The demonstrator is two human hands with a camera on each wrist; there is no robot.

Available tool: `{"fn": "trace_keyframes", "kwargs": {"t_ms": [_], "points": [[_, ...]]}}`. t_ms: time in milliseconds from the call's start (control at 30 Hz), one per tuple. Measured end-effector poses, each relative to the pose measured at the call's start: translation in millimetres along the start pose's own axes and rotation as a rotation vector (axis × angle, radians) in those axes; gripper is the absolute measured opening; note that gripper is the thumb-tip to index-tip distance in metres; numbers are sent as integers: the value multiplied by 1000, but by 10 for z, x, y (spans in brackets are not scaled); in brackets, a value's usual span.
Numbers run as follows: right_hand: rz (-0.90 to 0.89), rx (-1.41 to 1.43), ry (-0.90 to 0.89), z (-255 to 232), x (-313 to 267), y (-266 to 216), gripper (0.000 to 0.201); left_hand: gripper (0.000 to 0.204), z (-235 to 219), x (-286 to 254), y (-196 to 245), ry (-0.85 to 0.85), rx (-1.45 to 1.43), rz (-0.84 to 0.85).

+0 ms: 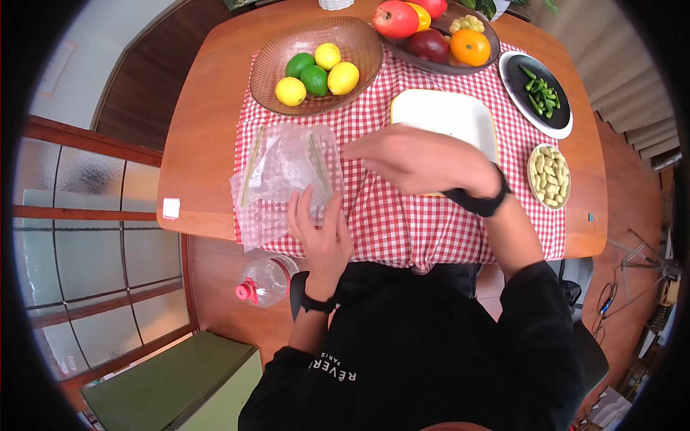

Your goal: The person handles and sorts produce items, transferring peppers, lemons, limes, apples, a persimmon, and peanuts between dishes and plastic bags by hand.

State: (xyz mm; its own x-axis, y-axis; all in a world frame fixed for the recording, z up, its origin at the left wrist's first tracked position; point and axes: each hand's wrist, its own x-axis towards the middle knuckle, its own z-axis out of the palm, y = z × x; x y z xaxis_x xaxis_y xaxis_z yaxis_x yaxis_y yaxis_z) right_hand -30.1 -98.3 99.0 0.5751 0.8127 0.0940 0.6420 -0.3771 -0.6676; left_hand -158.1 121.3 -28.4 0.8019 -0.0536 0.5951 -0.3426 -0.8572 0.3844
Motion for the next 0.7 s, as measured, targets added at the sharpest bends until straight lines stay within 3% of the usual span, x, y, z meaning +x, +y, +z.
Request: {"fn": "trace_keyframes", "kwargs": {"t_ms": [33, 67, 133, 167, 233, 333, 433, 500, 567, 700], "points": [[-65, 31, 139, -93, -199, 6, 39, 41, -41, -31, 6, -7, 17, 17], [-15, 44, 218, -208, -398, -33, 33, 41, -83, -70, -11, -11, 17, 15], [76, 64, 398, -398, -760, 40, 27, 69, -134, -106, -96, 20, 29, -47], [121, 72, 498, -464, -928, 114, 26, 69, -140, -97, -157, 11, 16, -46], [137, 349, 804, -468, -1200, 355, 23, 79, -114, -25, -310, -42, -25, -156], [128, 443, 1001, -564, -1583, 723, 29, 76, -81, 76, -526, -111, -11, -160], [154, 511, 1230, -532, -1754, 1118, 30, 71, -114, 144, -505, -22, 96, -62], [317, 468, 1317, -506, -1758, 1143, 29, 67, -207, 182, -349, 23, 177, 18], [310, 409, 1332, -474, -1801, 1187, 26, 55, -250, 176, -122, 114, 115, 142], [433, 181, 1384, -500, -1868, 1135, 23, 50, -149, 358, 365, 2, -155, 261]]}}
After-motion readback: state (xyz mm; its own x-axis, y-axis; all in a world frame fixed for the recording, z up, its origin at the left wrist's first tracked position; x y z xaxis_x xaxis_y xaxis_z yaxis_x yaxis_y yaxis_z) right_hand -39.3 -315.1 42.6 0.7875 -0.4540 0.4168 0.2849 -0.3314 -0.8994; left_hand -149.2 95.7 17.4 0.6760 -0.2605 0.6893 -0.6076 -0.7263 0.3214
